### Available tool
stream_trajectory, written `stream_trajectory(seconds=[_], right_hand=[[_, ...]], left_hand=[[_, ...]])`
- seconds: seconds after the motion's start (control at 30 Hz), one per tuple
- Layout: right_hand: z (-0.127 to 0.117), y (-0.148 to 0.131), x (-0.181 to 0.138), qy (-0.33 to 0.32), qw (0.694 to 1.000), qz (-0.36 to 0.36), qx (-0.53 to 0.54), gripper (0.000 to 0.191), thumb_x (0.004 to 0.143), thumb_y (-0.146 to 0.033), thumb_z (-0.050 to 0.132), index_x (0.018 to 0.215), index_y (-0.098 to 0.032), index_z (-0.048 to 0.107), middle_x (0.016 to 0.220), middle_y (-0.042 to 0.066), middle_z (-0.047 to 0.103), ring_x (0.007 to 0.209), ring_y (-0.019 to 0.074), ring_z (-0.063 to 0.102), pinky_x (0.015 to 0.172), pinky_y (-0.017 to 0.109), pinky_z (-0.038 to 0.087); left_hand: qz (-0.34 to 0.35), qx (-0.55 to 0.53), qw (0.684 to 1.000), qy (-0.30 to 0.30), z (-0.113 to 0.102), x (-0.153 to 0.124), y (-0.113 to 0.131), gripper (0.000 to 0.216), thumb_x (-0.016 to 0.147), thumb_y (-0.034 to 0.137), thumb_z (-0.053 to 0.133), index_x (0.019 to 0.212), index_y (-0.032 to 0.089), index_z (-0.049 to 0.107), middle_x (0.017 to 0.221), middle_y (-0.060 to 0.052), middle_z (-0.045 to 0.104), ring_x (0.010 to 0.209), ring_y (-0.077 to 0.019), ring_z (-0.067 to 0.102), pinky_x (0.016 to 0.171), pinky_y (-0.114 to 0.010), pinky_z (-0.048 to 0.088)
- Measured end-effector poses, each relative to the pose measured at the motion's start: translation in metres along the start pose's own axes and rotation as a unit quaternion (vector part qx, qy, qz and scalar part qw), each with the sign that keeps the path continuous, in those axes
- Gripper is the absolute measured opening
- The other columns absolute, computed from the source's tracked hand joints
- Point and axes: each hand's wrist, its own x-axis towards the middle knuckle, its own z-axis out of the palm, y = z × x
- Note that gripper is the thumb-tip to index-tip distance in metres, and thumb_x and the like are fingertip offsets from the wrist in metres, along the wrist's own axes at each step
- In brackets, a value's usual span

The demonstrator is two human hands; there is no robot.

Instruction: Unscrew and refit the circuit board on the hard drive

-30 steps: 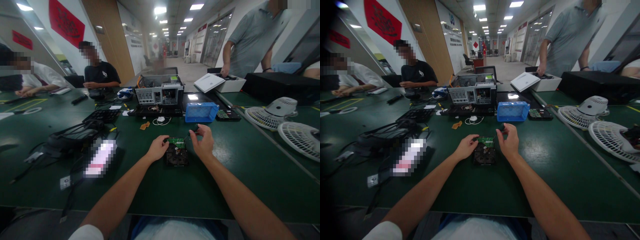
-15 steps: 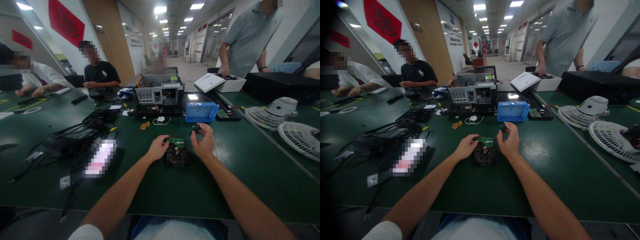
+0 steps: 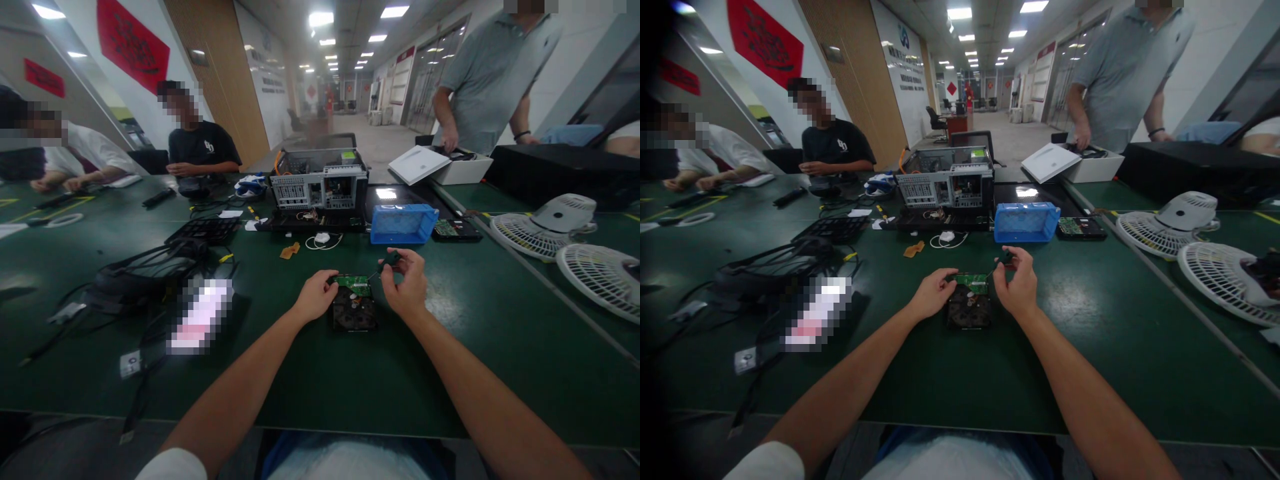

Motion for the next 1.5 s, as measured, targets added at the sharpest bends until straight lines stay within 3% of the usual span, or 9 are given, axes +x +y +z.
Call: stream_trajectory(seconds=[0.27, 0.4, 0.7, 0.87, 0.97, 1.1, 1.2, 1.37, 1.5], right_hand=[[-0.001, -0.001, 0.001, 0.023, 0.997, -0.014, -0.077, 0.049, 0.092, -0.035, 0.073, 0.133, -0.024, 0.050, 0.111, 0.008, 0.063, 0.077, 0.0210, 0.068, 0.067, 0.040, 0.063], [-0.003, -0.004, 0.003, 0.012, 0.997, -0.025, -0.075, 0.046, 0.094, -0.033, 0.069, 0.135, -0.024, 0.051, 0.107, 0.007, 0.060, 0.074, 0.0196, 0.065, 0.066, 0.039, 0.062], [-0.002, -0.005, 0.003, 0.022, 0.997, -0.008, -0.071, 0.044, 0.095, -0.033, 0.068, 0.134, -0.023, 0.050, 0.098, 0.003, 0.059, 0.071, 0.0179, 0.062, 0.069, 0.038, 0.059], [-0.005, -0.005, 0.008, 0.070, 0.988, -0.054, -0.129, 0.040, 0.093, -0.040, 0.073, 0.124, -0.023, 0.054, 0.093, 0.004, 0.058, 0.084, 0.0244, 0.062, 0.081, 0.047, 0.058], [-0.005, -0.007, 0.010, 0.075, 0.984, -0.073, -0.141, 0.039, 0.093, -0.040, 0.073, 0.122, -0.022, 0.055, 0.100, 0.007, 0.060, 0.097, 0.0277, 0.061, 0.085, 0.050, 0.058], [-0.002, -0.006, 0.010, 0.066, 0.990, -0.078, -0.093, 0.038, 0.094, -0.035, 0.072, 0.124, -0.023, 0.052, 0.125, 0.014, 0.059, 0.114, 0.0298, 0.062, 0.088, 0.051, 0.060], [0.000, -0.002, 0.007, 0.053, 0.996, -0.061, -0.038, 0.041, 0.095, -0.032, 0.071, 0.128, -0.024, 0.048, 0.135, 0.015, 0.057, 0.113, 0.0276, 0.066, 0.087, 0.048, 0.063], [-0.002, 0.002, 0.006, 0.066, 0.994, -0.043, -0.079, 0.042, 0.093, -0.037, 0.075, 0.125, -0.023, 0.052, 0.125, 0.013, 0.060, 0.096, 0.0246, 0.068, 0.079, 0.045, 0.063], [-0.005, -0.005, 0.009, 0.061, 0.989, -0.071, -0.118, 0.039, 0.093, -0.038, 0.074, 0.125, -0.024, 0.056, 0.116, 0.011, 0.060, 0.098, 0.0261, 0.064, 0.078, 0.044, 0.062]], left_hand=[[-0.002, -0.009, 1.000, 0.007, 0.001, -0.001, 0.000, 0.039, 0.096, 0.026, 0.060, 0.133, 0.020, 0.065, 0.111, -0.007, 0.069, 0.072, -0.0132, 0.063, 0.066, -0.027, 0.052], [-0.003, -0.006, 1.000, 0.003, -0.002, -0.002, 0.005, 0.039, 0.096, 0.026, 0.060, 0.134, 0.020, 0.065, 0.111, -0.007, 0.069, 0.072, -0.0132, 0.063, 0.066, -0.027, 0.053], [-0.007, -0.004, 1.000, -0.006, -0.003, -0.001, 0.005, 0.039, 0.097, 0.026, 0.059, 0.136, 0.022, 0.064, 0.115, -0.007, 0.068, 0.074, -0.0135, 0.064, 0.066, -0.028, 0.053], [-0.008, 0.000, 1.000, -0.002, -0.003, -0.001, 0.005, 0.039, 0.097, 0.026, 0.059, 0.135, 0.021, 0.064, 0.111, -0.006, 0.069, 0.073, -0.0136, 0.063, 0.066, -0.028, 0.052], [-0.009, -0.001, 1.000, -0.007, -0.002, -0.001, 0.005, 0.039, 0.097, 0.026, 0.059, 0.136, 0.022, 0.064, 0.111, -0.006, 0.069, 0.075, -0.0137, 0.063, 0.066, -0.027, 0.053], [0.002, 0.002, 1.000, 0.011, 0.001, 0.000, 0.002, 0.037, 0.096, 0.025, 0.061, 0.132, 0.021, 0.066, 0.114, -0.007, 0.068, 0.074, -0.0129, 0.063, 0.069, -0.028, 0.054], [0.002, 0.001, 1.000, 0.012, 0.002, 0.000, 0.000, 0.037, 0.096, 0.026, 0.060, 0.133, 0.021, 0.066, 0.115, -0.007, 0.068, 0.073, -0.0127, 0.063, 0.068, -0.028, 0.054], [-0.008, 0.001, 1.000, 0.003, -0.001, -0.002, 0.002, 0.038, 0.097, 0.028, 0.060, 0.134, 0.019, 0.065, 0.111, -0.008, 0.069, 0.073, -0.0135, 0.064, 0.066, -0.027, 0.053], [-0.012, 0.000, 1.000, -0.002, -0.004, -0.003, 0.008, 0.038, 0.098, 0.028, 0.060, 0.135, 0.021, 0.064, 0.112, -0.008, 0.069, 0.075, -0.0143, 0.065, 0.066, -0.028, 0.054]])
